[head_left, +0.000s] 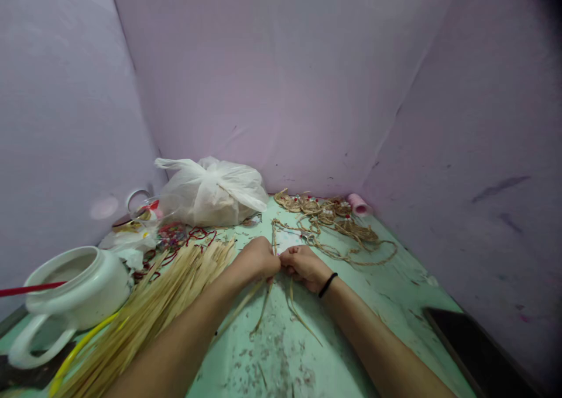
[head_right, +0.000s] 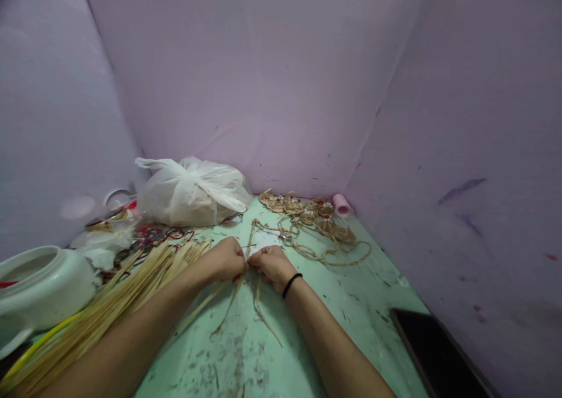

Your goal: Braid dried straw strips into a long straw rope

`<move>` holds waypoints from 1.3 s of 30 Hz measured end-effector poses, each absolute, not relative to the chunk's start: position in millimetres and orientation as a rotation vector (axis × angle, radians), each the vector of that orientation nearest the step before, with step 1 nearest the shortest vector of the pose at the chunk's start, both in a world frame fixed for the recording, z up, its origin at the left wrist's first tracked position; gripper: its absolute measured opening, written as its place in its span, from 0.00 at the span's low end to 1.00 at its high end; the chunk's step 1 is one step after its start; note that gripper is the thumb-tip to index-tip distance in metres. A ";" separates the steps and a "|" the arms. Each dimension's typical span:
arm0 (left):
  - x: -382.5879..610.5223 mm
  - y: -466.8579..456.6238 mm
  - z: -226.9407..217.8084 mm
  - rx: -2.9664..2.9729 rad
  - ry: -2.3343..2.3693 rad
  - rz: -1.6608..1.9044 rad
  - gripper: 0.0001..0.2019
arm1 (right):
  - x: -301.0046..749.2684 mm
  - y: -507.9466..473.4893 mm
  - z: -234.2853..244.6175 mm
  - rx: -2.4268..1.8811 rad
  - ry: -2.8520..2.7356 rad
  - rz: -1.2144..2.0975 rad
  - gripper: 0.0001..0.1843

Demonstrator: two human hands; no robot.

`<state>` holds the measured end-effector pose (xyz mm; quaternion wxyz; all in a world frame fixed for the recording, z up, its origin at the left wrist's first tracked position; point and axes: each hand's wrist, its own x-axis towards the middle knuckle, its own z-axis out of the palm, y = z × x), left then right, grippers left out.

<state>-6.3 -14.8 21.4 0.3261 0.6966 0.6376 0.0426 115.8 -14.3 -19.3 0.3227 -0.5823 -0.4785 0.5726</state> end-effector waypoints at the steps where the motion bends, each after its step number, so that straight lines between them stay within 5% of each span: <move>1: -2.7 -19.3 22.1 1.873 1.725 0.117 0.06 | 115.3 -14.4 -20.2 -1.518 -1.229 1.506 0.07; 6: 12.7 -34.1 16.5 2.051 1.832 0.167 0.13 | 113.6 -14.4 -24.6 -1.507 -1.137 1.512 0.08; 10: 9.2 -29.7 16.9 2.000 1.720 0.131 0.07 | 114.8 -13.5 -27.3 -1.426 -1.151 1.597 0.07; 24: -12.3 3.0 2.2 0.958 1.199 0.331 0.08 | 125.6 -10.5 -29.3 -1.179 -1.239 1.743 0.06; 39: -4.4 -5.9 -10.7 1.255 1.398 0.550 0.05 | 140.6 -10.2 -11.7 -1.484 -1.683 1.450 0.02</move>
